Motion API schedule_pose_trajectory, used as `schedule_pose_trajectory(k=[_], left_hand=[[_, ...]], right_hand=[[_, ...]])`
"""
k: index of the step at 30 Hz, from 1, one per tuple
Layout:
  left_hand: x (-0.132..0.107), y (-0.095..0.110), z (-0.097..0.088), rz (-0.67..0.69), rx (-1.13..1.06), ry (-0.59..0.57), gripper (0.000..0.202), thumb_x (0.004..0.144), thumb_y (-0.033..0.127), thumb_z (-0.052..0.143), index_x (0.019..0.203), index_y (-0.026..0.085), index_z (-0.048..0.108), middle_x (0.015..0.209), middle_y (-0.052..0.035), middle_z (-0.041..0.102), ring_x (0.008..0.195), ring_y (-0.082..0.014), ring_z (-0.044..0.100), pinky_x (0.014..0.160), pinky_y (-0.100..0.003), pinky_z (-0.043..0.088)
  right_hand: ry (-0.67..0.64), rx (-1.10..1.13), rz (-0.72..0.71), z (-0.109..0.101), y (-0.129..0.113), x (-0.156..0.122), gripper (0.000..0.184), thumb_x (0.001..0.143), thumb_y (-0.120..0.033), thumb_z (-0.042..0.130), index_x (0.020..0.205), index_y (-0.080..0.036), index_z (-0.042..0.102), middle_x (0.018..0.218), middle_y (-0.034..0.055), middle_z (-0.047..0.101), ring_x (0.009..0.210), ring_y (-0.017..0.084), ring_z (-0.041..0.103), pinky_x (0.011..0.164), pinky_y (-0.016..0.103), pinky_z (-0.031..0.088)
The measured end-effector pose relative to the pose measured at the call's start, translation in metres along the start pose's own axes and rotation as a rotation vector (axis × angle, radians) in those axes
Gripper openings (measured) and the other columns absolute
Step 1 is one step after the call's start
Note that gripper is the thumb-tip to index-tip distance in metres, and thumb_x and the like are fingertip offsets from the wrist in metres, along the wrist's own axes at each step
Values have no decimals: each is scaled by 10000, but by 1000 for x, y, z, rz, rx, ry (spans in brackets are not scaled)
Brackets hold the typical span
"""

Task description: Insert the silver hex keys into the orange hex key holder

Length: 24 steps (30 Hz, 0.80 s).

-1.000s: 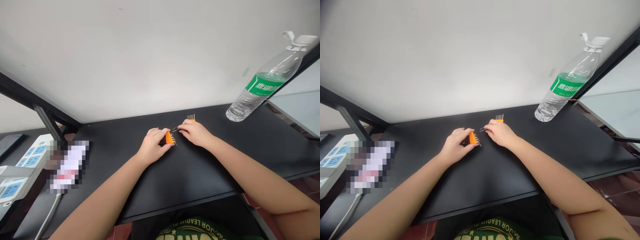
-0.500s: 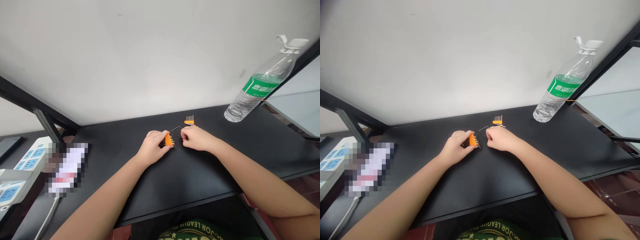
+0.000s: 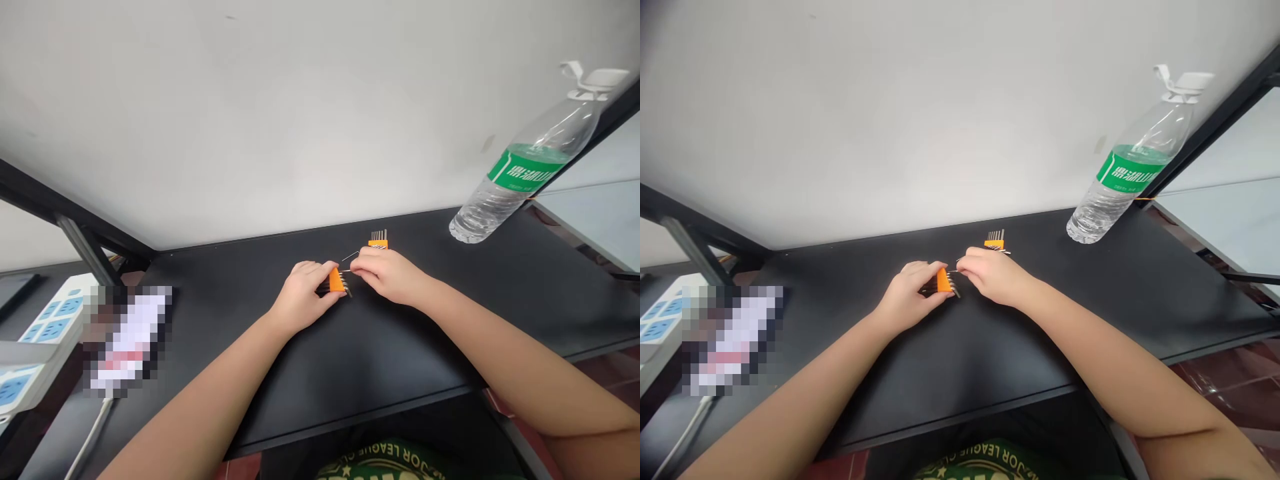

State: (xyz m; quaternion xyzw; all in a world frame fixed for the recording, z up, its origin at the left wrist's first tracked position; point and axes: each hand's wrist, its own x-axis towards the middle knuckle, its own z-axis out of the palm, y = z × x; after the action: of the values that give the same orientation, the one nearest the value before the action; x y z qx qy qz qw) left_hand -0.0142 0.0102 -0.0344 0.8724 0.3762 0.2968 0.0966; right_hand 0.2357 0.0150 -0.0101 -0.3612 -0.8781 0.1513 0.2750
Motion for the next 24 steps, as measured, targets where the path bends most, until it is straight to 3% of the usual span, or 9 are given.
schedule_pose_trajectory(k=[7, 16, 20, 22, 24], left_hand=[[-1, 1, -1, -15, -13, -9, 389, 913, 403, 753, 1239, 236, 620, 895, 0, 692, 821, -175, 642, 983, -394, 481], [-1, 1, -1, 14, -9, -18, 393, 922, 422, 730, 1250, 231, 625, 976, -27, 749, 871, -199, 688, 1005, -424, 498], [-1, 6, -4, 1, 33, -39, 374, 910, 370, 745, 1238, 237, 626, 1089, -47, 764, 1248, -287, 641, 1208, -541, 342], [-1, 8, -6, -23, 38, -46, 355, 906, 347, 748, 1225, 243, 631, 1093, -41, 770, 1404, -313, 536, 1259, -583, 247], [-1, 9, -6, -31, 38, -44, 353, 906, 350, 750, 1224, 248, 634, 1053, -34, 775, 1443, -316, 498, 1267, -591, 222]], right_hand=[[98, 17, -49, -2, -5, -1, 238, 1050, -158, 475, 993, -186, 704, 913, 58, 680, 779, 163, 616, 700, 291, 460], [77, -70, -124, 0, -1, -3, 290, 1041, -100, 439, 999, -189, 712, 913, 56, 682, 754, 146, 600, 657, 279, 446], [72, -156, -182, 1, -10, -3, 290, 1022, -82, 435, 951, -173, 700, 973, 83, 673, 797, 163, 584, 689, 298, 461], [88, -97, -182, 3, -15, -2, 251, 1011, -95, 462, 931, -171, 688, 997, 89, 659, 810, 164, 582, 709, 305, 480], [134, 46, -161, 5, -18, 0, 213, 992, -96, 493, 927, -179, 679, 987, 79, 643, 814, 159, 583, 727, 305, 499]])
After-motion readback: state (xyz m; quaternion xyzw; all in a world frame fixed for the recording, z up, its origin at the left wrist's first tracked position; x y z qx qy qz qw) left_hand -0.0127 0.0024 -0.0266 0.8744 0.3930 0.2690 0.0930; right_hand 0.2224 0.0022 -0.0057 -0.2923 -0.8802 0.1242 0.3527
